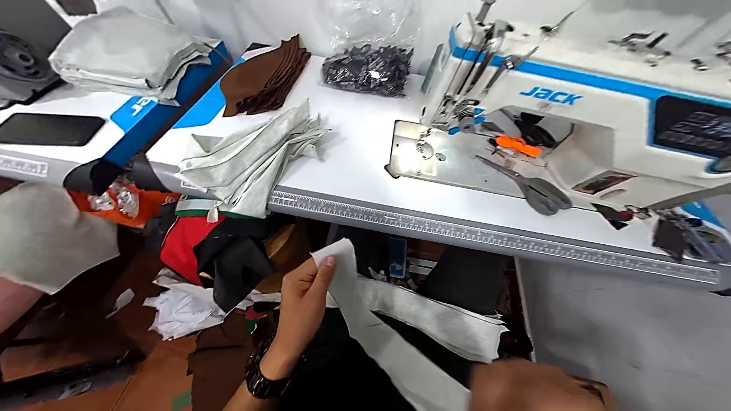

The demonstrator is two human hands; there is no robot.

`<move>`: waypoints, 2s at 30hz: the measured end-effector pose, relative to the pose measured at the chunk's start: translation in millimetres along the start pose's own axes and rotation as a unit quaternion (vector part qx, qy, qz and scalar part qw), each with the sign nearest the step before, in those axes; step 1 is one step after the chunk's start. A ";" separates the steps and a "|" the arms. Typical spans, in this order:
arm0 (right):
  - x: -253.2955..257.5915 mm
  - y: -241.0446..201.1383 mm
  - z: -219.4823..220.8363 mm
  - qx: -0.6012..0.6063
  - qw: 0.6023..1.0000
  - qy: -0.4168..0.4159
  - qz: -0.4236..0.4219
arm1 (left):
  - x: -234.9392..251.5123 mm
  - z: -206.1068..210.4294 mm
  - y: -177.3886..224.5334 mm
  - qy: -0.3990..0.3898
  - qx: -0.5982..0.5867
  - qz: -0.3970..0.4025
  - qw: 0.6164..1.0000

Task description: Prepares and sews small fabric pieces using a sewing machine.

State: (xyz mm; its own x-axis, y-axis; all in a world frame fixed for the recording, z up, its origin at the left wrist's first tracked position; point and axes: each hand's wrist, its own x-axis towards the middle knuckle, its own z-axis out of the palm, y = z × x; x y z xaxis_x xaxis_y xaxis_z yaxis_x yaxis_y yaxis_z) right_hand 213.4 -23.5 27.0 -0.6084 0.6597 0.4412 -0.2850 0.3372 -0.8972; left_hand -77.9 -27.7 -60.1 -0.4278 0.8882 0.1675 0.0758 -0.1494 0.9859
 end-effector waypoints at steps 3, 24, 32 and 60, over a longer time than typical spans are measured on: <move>43.3 28.8 42.1 -0.032 0.998 0.039 -0.035 | -0.9 32.6 34.7 -0.050 -0.122 0.014 0.991; 79.6 63.2 44.9 -0.194 0.931 0.299 -0.080 | -21.6 59.3 68.1 -0.126 -0.327 -0.023 0.936; 74.8 66.4 37.3 -0.247 0.921 0.301 -0.029 | -15.5 58.9 66.2 -0.107 -0.270 0.009 0.957; 73.5 77.9 36.3 -0.357 0.868 0.322 -0.125 | -2.9 68.5 48.7 0.036 0.014 0.217 0.975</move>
State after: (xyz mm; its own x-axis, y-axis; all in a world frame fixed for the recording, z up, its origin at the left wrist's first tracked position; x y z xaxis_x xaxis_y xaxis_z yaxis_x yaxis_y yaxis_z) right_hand 119.6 26.8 -11.1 0.0113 0.6675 0.7446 0.3222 0.7025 -0.6346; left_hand -11.3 -7.8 -12.8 -0.4126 0.7107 0.5699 0.2883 -0.4916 0.8217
